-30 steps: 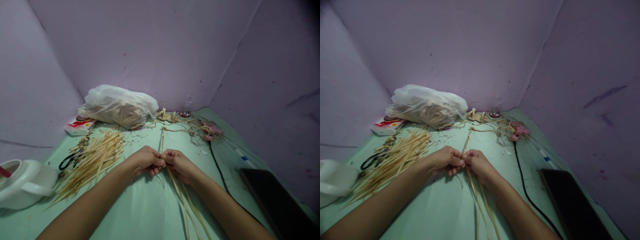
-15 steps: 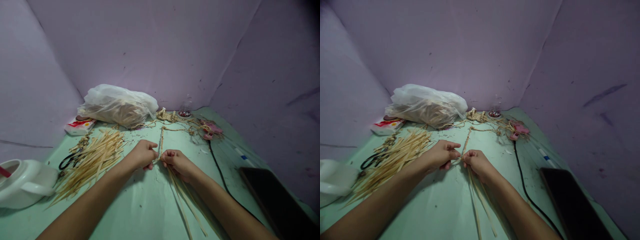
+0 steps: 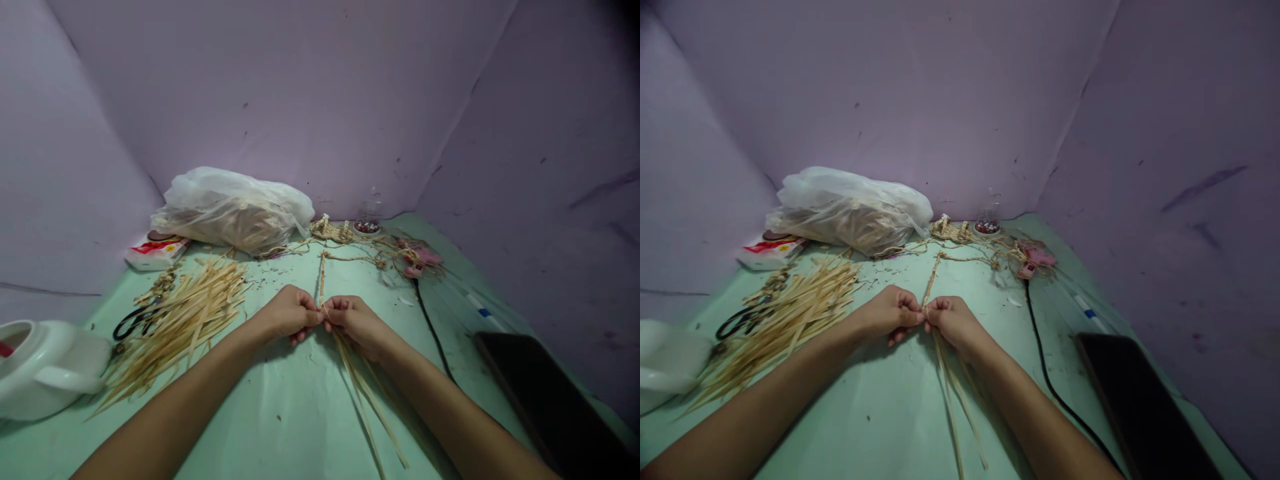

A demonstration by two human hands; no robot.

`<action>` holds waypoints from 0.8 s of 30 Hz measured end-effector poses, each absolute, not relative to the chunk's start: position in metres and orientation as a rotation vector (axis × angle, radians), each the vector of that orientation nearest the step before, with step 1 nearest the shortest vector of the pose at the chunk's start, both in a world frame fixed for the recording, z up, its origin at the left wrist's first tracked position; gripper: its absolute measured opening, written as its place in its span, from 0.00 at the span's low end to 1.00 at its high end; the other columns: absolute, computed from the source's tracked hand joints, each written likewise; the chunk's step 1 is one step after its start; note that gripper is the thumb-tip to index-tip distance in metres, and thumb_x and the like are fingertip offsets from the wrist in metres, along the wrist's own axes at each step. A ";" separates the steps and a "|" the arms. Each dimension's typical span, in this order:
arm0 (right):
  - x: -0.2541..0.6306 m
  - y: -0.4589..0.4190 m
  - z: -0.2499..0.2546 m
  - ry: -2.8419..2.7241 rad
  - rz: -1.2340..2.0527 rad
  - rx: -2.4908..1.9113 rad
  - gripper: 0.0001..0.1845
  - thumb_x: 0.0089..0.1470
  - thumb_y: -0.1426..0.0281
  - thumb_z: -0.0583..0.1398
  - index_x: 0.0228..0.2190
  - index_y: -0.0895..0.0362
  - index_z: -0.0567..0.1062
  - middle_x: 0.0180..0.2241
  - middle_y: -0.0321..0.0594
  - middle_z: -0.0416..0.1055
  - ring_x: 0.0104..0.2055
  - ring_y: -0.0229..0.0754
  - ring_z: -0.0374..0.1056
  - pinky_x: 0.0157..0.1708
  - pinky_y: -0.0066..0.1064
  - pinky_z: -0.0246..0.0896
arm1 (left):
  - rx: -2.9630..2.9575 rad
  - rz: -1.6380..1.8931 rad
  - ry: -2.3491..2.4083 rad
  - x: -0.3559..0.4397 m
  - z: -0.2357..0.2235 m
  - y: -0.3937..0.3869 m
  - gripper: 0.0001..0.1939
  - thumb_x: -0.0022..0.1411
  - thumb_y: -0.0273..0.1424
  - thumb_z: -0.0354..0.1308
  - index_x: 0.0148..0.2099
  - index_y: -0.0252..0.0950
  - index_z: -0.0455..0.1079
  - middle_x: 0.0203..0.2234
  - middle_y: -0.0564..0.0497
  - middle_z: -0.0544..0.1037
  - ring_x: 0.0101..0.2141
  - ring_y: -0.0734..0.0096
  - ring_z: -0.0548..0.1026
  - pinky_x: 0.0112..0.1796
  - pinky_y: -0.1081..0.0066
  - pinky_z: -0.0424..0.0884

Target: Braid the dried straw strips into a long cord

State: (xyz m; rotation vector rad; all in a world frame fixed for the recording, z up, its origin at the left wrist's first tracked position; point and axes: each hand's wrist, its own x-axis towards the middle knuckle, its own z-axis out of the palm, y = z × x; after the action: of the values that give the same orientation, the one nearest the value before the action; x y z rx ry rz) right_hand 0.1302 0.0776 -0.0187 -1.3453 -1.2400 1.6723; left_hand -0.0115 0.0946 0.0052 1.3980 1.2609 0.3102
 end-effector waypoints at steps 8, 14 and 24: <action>0.136 0.079 -0.012 -1.467 1.579 -1.340 0.05 0.39 0.71 0.55 0.18 0.60 0.66 0.12 0.28 0.55 0.14 0.26 0.43 0.14 0.22 0.35 | 1.361 0.486 1.303 -0.006 0.002 0.093 0.02 0.38 0.23 0.51 0.17 0.32 0.62 0.07 0.58 0.57 0.11 0.84 0.51 0.14 0.78 0.44; 0.141 0.076 -0.004 -1.846 1.095 -1.608 0.06 0.39 0.72 0.55 0.21 0.61 0.71 0.17 0.34 0.64 0.19 0.31 0.54 0.19 0.23 0.44 | 1.213 0.513 1.390 0.002 0.006 0.086 0.03 0.35 0.23 0.51 0.15 0.33 0.59 0.06 0.60 0.53 0.10 0.86 0.48 0.14 0.79 0.41; 0.111 0.038 0.027 -2.320 0.402 -1.935 0.12 0.44 0.75 0.53 0.29 0.61 0.75 0.28 0.48 0.73 0.28 0.40 0.67 0.24 0.26 0.51 | 0.915 0.525 1.321 0.002 0.003 0.083 0.10 0.33 0.23 0.49 0.14 0.36 0.48 0.07 0.61 0.48 0.10 0.87 0.43 0.13 0.77 0.35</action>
State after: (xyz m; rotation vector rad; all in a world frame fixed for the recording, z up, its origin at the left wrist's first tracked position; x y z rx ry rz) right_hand 0.1111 0.0385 0.0269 -1.9347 -2.3199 0.4016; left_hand 0.0017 0.0830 0.0025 0.9152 1.3205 0.5247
